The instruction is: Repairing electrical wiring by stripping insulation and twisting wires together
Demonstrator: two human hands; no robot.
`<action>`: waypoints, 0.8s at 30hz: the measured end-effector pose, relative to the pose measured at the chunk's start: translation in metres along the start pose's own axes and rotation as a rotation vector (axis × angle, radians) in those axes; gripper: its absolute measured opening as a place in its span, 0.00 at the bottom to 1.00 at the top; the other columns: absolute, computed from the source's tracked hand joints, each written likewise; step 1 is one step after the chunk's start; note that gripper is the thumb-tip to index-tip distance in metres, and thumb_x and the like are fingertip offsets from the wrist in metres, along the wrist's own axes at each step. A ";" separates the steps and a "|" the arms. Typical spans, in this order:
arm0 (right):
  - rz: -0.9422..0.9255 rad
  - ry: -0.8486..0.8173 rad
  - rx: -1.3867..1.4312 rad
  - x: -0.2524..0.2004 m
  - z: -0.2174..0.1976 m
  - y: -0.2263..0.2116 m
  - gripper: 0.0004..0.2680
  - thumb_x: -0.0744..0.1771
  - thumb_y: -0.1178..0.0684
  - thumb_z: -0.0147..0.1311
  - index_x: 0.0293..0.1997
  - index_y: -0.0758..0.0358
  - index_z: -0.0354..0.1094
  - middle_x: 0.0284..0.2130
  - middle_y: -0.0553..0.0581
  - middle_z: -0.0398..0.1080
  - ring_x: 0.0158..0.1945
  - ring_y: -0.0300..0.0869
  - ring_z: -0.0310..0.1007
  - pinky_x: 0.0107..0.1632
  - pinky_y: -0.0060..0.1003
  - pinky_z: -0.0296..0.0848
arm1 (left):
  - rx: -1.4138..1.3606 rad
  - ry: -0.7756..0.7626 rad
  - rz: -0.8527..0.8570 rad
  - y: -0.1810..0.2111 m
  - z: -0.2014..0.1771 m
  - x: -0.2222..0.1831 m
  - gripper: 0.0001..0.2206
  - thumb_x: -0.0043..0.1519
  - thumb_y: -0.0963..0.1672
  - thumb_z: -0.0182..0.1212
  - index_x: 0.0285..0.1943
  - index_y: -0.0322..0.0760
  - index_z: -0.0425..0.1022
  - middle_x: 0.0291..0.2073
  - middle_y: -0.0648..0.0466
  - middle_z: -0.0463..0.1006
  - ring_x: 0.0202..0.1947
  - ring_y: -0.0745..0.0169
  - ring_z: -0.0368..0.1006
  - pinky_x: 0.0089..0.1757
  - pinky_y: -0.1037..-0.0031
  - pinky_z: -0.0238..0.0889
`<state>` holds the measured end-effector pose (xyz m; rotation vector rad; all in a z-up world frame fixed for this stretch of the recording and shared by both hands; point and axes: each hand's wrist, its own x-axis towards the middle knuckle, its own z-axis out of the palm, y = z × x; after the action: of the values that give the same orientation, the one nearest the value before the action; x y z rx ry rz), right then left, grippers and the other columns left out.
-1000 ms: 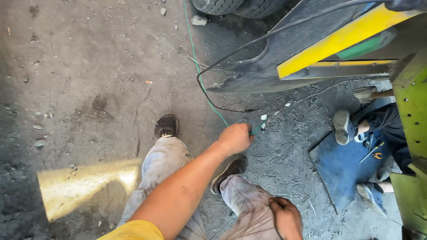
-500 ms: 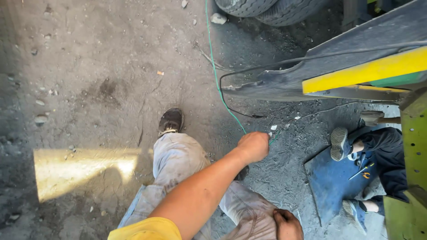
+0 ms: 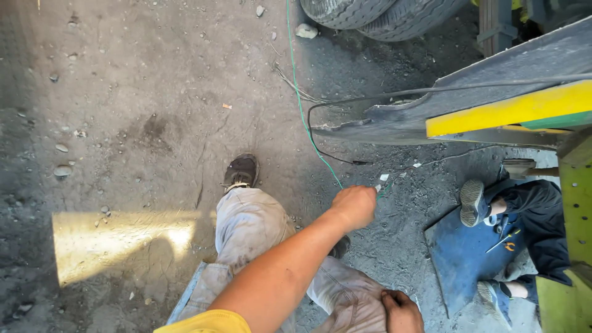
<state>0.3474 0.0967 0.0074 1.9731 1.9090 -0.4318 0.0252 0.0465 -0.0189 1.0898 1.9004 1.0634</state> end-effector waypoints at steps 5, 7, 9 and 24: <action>-0.058 0.035 0.096 0.050 0.024 0.028 0.13 0.63 0.46 0.61 0.45 0.61 0.83 0.35 0.62 0.83 0.40 0.51 0.80 0.46 0.40 0.75 | 0.030 0.000 -0.036 -0.008 -0.001 0.011 0.10 0.53 0.40 0.57 0.39 0.30 0.81 0.39 0.39 0.83 0.41 0.34 0.79 0.43 0.54 0.72; -0.066 0.011 0.119 0.069 0.029 0.048 0.12 0.64 0.48 0.62 0.45 0.65 0.83 0.33 0.63 0.83 0.38 0.50 0.79 0.45 0.39 0.75 | 0.038 -0.015 -0.061 -0.007 -0.001 0.006 0.09 0.53 0.40 0.58 0.39 0.30 0.82 0.38 0.39 0.83 0.40 0.35 0.80 0.42 0.55 0.73; -0.112 -0.010 0.039 0.095 0.039 0.059 0.12 0.64 0.46 0.61 0.46 0.60 0.84 0.34 0.60 0.85 0.40 0.48 0.82 0.47 0.37 0.77 | 0.021 0.015 -0.061 -0.010 -0.006 0.007 0.09 0.53 0.41 0.60 0.39 0.30 0.82 0.38 0.40 0.83 0.40 0.34 0.79 0.43 0.54 0.72; -0.071 0.023 -0.036 0.049 0.021 0.016 0.14 0.64 0.44 0.60 0.47 0.61 0.82 0.35 0.62 0.84 0.39 0.50 0.81 0.45 0.39 0.76 | -0.010 0.056 -0.036 -0.008 -0.018 0.000 0.09 0.54 0.40 0.57 0.38 0.31 0.81 0.40 0.39 0.82 0.40 0.33 0.78 0.45 0.53 0.71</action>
<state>0.3660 0.1306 -0.0330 1.8999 1.9921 -0.3920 0.0073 0.0388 -0.0180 1.0261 1.9491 1.0924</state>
